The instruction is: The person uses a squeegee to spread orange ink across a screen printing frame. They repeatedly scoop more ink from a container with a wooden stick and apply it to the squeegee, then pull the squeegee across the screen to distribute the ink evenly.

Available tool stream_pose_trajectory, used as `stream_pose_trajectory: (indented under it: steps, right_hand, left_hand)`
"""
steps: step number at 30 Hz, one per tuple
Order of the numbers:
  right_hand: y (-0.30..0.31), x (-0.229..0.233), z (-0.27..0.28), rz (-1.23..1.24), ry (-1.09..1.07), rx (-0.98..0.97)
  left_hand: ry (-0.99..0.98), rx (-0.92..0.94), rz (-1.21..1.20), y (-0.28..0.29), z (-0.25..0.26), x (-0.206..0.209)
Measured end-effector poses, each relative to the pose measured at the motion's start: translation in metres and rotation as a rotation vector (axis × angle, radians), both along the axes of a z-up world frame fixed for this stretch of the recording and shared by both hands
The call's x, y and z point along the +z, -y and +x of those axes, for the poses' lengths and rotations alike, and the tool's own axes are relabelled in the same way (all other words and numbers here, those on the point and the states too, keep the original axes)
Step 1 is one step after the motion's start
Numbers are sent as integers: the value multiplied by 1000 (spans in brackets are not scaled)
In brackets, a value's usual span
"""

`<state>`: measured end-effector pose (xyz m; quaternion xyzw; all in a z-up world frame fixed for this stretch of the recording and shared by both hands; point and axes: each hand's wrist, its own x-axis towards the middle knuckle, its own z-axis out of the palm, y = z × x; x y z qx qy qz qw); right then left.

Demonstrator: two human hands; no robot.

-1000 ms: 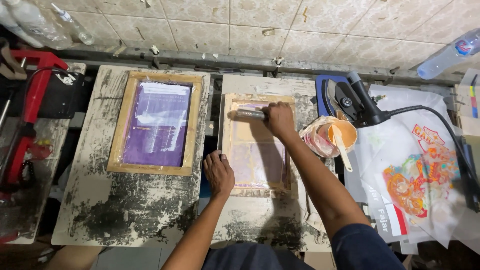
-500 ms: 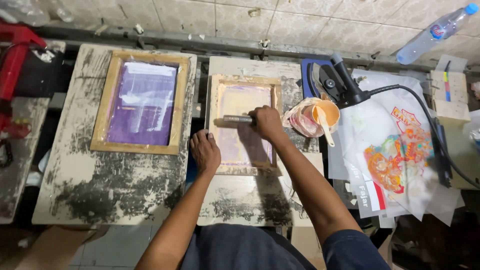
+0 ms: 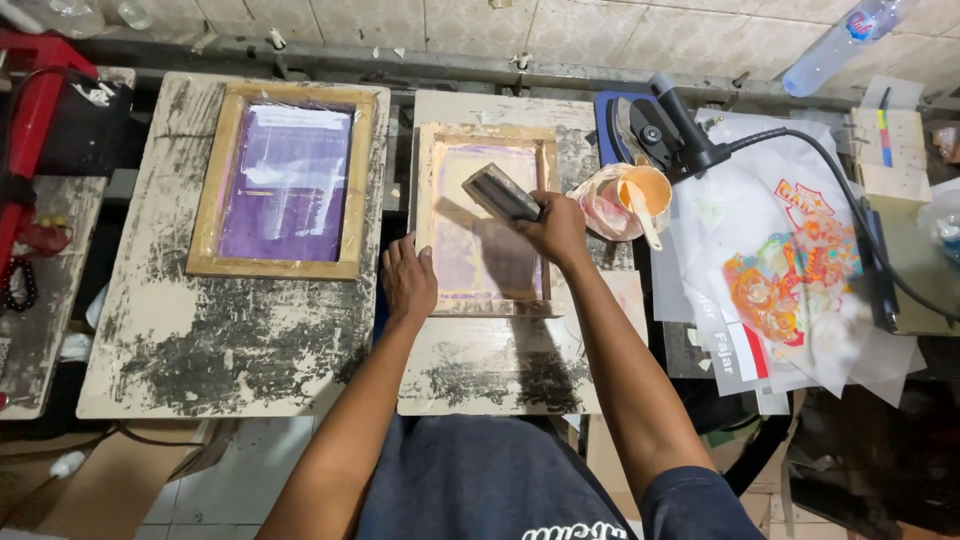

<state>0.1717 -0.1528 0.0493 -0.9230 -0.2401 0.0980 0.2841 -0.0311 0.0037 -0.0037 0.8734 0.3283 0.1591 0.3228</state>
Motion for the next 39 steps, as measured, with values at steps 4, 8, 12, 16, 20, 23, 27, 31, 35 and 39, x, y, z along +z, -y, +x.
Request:
stream_pose_trajectory:
  steps: [4,8,12,16,20,23,27,31,35,39]
  right_hand:
    - [6,13,-2,65,-38,-30]
    - [7,19,4,113,-78,-67]
    - [4,23,12,120,-104,-68]
    - [-7,29,19,117,-92,-64]
    - [-25,9,44,12,8,18]
    - [-42,-5,55,-109,80,101]
    - [-57,-37,75,-145,214,233]
    - [-62,-63,81,-194,415,357]
    - [-63,-45,66,-171,498,389]
    - [-56,-55,50,-131,549,403]
  left_hand:
    - [9,-1,-23,-1,-2,-3]
    - [12,-9,-36,-2,0,-3]
    - [6,-3,-39,-2,-2,-1]
    - [41,-9,-35,-5,-1,-8]
    - [58,-4,-33,-6,0,-8]
    - [75,-5,-37,-6,1,-8]
    - [103,-1,-39,-6,1,-5]
    - [88,17,-26,-5,2,-9]
    - [113,10,-46,-5,2,-6]
    - [101,8,-26,-4,4,-11]
